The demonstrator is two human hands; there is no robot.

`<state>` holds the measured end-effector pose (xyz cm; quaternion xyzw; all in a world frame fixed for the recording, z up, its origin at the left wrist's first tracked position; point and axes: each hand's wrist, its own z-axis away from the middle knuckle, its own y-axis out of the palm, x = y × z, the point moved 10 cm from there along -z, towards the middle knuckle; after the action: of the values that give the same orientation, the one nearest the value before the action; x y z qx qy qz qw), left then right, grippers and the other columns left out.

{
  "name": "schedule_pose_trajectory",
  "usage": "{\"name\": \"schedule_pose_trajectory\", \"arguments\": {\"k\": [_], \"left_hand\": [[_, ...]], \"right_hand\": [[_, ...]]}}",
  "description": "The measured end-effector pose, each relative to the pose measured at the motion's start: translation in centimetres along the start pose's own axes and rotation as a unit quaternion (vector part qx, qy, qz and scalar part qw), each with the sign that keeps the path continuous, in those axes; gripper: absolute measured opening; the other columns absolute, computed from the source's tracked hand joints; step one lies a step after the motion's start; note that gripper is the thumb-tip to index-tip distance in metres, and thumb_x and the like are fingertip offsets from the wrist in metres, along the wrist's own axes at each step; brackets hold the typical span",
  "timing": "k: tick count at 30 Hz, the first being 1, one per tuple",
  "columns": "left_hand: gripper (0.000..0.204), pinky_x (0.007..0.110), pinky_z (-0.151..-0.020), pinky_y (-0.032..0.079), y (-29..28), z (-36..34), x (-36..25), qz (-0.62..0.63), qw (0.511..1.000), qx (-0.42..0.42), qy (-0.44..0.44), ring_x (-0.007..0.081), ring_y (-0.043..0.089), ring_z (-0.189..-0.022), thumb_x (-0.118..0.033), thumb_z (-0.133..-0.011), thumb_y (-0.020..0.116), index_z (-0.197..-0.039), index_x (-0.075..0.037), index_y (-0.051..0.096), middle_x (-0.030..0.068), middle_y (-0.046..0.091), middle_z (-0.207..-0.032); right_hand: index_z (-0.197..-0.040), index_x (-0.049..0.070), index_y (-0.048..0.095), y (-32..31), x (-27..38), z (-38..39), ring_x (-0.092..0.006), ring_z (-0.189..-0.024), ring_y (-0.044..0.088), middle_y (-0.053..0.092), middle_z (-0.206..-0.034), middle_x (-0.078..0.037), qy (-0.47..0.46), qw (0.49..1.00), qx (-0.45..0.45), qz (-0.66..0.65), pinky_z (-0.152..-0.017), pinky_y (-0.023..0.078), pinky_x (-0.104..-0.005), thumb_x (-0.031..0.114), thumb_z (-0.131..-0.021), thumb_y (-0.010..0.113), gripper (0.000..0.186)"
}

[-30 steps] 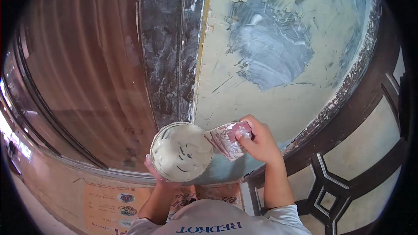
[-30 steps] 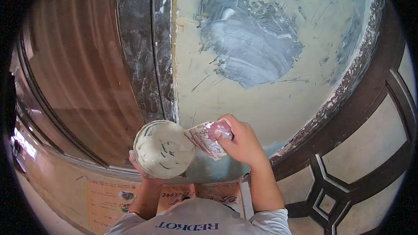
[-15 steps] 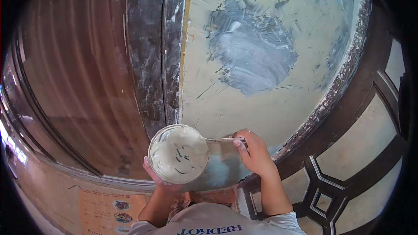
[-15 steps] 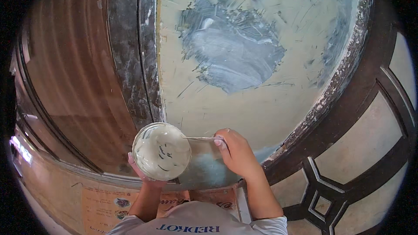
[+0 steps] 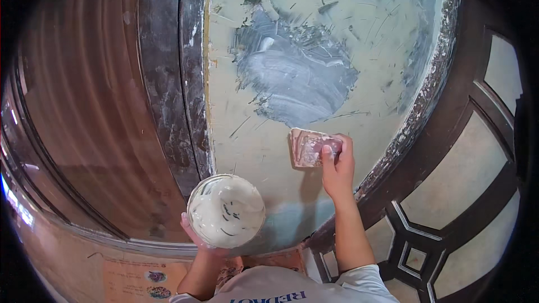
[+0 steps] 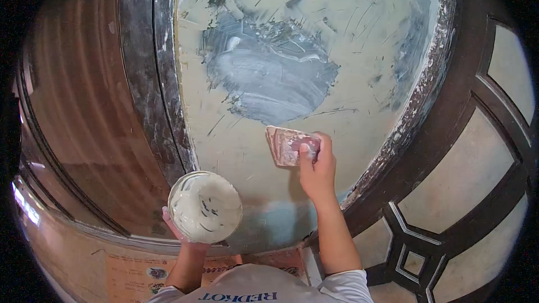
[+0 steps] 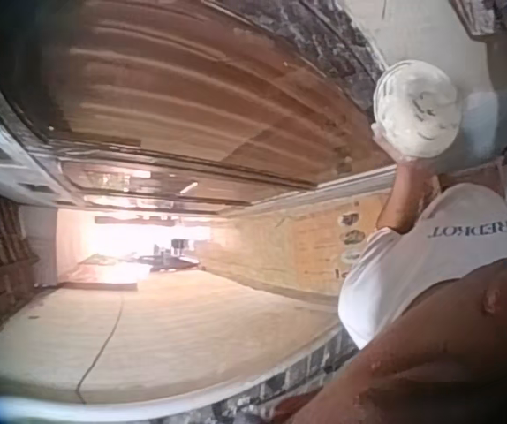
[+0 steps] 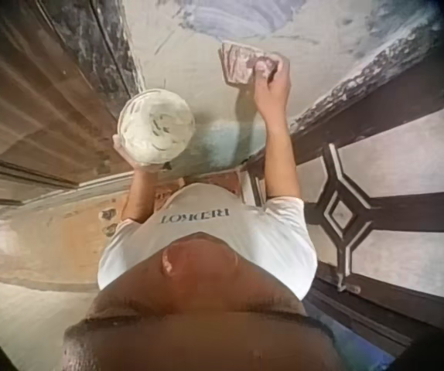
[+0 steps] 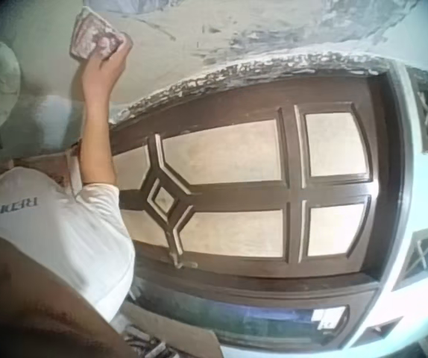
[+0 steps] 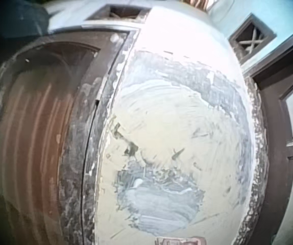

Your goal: The person applies white plaster to a circular wall section using a scraper, repeatedly dipping the tool into a white bucket and smoothing the material over the surface.

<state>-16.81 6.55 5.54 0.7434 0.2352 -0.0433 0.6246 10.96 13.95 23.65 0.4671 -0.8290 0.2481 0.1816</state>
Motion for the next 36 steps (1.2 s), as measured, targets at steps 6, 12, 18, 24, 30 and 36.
{"name": "schedule_pose_trajectory", "arguments": {"k": [6, 12, 18, 24, 30, 36], "left_hand": [[0.088, 0.052, -0.106, 0.039, -1.0, 0.2, -0.8, -0.009, 1.000, 0.017, 0.000, 0.0356, 0.045, -0.130, -0.077, -0.085, 0.032, -0.148, -0.015, 0.036, 0.0127, 0.041, -0.148], [0.088, 0.053, -0.106, 0.039, -2.9, -0.4, -1.0, 0.004, 0.999, -0.037, -0.003, 0.0364, 0.044, -0.131, -0.077, -0.085, 0.032, -0.148, -0.015, 0.035, 0.0125, 0.039, -0.150], [0.089, 0.055, -0.106, 0.038, -2.3, -0.1, -1.2, 0.013, 0.999, -0.017, -0.032, 0.0375, 0.044, -0.131, -0.077, -0.085, 0.032, -0.148, -0.015, 0.034, 0.0126, 0.039, -0.149], [0.088, 0.056, -0.106, 0.038, -2.5, -0.6, -0.8, 0.009, 0.998, -0.029, -0.064, 0.0382, 0.044, -0.130, -0.076, -0.084, 0.033, -0.148, -0.016, 0.035, 0.0127, 0.040, -0.149], [0.088, 0.055, -0.106, 0.038, -3.5, -0.6, -1.6, 0.000, 0.998, -0.037, -0.049, 0.0375, 0.045, -0.130, -0.076, -0.084, 0.034, -0.147, -0.015, 0.037, 0.0124, 0.040, -0.149], [0.089, 0.053, -0.108, 0.038, -2.2, -0.4, -1.5, 0.016, 0.998, -0.005, -0.056, 0.0371, 0.041, -0.133, -0.075, -0.084, 0.033, -0.149, -0.014, 0.034, 0.0142, 0.037, -0.150]], "right_hand": [[-0.117, 0.000, 0.050, -2.6, -2.0, -1.8, -0.0285, -0.084, 0.062, 0.063, -0.094, -0.018, 0.050, 0.996, -0.065, 0.036, -0.079, 0.049, -0.0373, 0.014, -0.096, 0.055, 0.026], [-0.115, 0.000, 0.051, 1.2, -0.2, -0.3, -0.0281, -0.086, 0.064, 0.064, -0.095, -0.018, 0.042, 0.997, 0.034, 0.061, -0.079, 0.049, -0.0373, 0.018, -0.096, 0.056, 0.026], [-0.114, 0.000, 0.051, -3.3, -3.7, -0.6, -0.0214, -0.087, 0.063, 0.065, -0.095, -0.014, 0.078, 0.989, -0.120, -0.028, -0.079, 0.049, -0.0350, 0.015, -0.095, 0.057, 0.025], [-0.114, 0.001, 0.051, 0.6, -0.9, -1.0, -0.0213, -0.086, 0.061, 0.063, -0.095, -0.012, 0.047, 0.998, -0.030, 0.038, -0.079, 0.049, -0.0351, 0.012, -0.094, 0.056, 0.023], [-0.112, 0.000, 0.052, -5.3, -6.0, -0.9, -0.0225, -0.084, 0.059, 0.061, -0.091, -0.014, 0.093, 0.968, -0.195, -0.125, -0.080, 0.047, -0.0348, 0.013, -0.093, 0.058, 0.024], [-0.112, -0.001, 0.051, -3.7, -5.9, -1.6, -0.0147, -0.090, 0.057, 0.061, -0.100, -0.008, 0.100, 0.987, -0.121, -0.041, -0.083, 0.046, -0.0295, 0.011, -0.097, 0.053, 0.019]]}}
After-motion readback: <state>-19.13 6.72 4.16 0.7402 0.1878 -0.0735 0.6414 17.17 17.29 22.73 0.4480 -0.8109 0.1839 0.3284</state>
